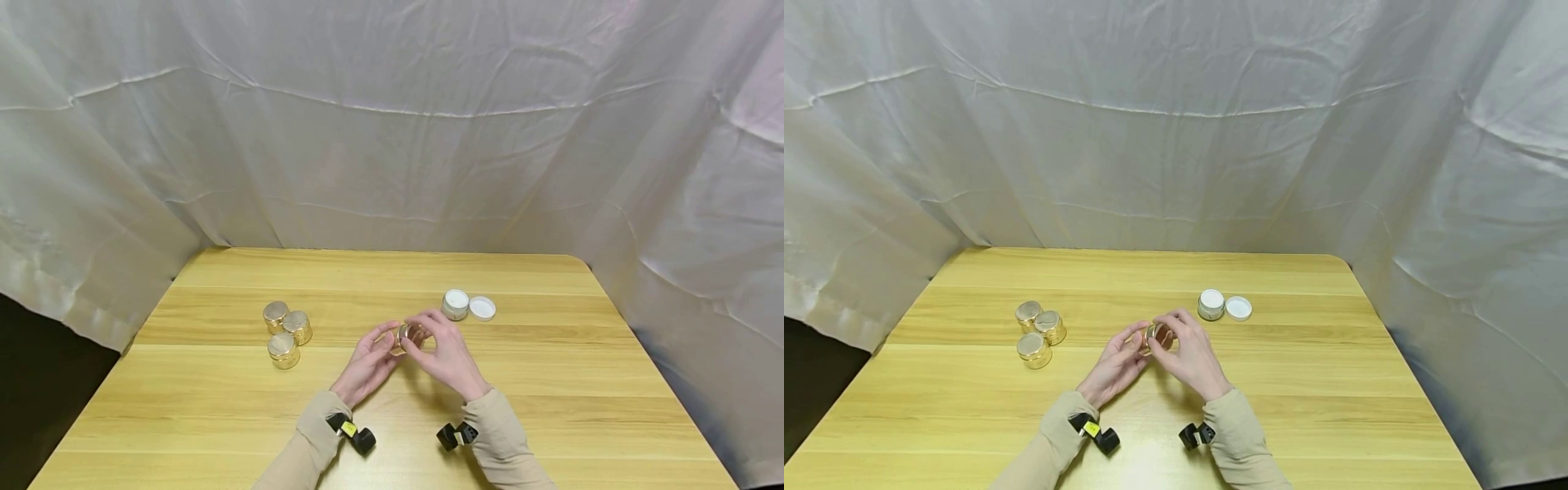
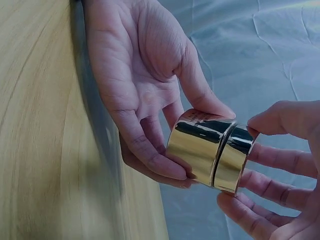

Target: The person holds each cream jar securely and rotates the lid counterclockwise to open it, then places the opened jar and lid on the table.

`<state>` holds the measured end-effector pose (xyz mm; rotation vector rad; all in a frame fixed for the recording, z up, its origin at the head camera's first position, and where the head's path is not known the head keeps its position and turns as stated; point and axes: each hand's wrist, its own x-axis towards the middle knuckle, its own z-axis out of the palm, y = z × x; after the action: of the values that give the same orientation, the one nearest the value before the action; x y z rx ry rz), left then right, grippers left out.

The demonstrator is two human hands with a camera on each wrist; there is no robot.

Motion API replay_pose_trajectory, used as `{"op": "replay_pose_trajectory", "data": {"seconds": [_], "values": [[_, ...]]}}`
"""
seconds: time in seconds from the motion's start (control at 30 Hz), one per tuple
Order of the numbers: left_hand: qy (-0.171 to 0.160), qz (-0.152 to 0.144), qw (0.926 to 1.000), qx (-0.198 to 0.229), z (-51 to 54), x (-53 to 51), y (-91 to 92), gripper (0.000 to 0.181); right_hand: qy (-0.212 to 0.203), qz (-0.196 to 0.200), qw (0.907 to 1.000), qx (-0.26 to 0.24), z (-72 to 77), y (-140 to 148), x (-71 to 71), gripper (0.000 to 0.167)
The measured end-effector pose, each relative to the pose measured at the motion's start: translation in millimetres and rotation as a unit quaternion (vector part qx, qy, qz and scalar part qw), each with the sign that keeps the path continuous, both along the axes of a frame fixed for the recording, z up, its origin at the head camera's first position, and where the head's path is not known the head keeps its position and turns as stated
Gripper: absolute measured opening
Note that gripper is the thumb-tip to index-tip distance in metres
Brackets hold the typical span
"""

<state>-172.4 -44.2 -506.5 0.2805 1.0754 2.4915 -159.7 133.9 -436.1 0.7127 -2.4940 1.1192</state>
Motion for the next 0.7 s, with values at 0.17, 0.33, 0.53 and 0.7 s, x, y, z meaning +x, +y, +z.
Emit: {"op": "replay_pose_trajectory", "data": {"seconds": [0.17,0.33,0.53,0.7], "values": [[0.003,-0.001,1.0,-0.001,-0.1,-0.2,-0.2,0.018,-0.019,-0.008,0.9997,-0.012,-0.2,-0.9,0.4,0.037],[0.006,-0.003,1.0,0.003,-0.2,-0.1,0.2,0.019,-0.033,-0.033,0.9988,-0.015,0.4,-2.3,1.0,0.034],[0.005,-0.001,1.0,0.006,0.0,0.5,0.6,0.02,-0.036,-0.038,0.9984,-0.022,1.1,-2.8,1.4,0.029],[0.006,0.0,1.0,0.002,-0.1,0.5,0.3,0.019,-0.011,-0.018,0.9997,-0.01,1.9,-2.3,1.4,0.027]]}}
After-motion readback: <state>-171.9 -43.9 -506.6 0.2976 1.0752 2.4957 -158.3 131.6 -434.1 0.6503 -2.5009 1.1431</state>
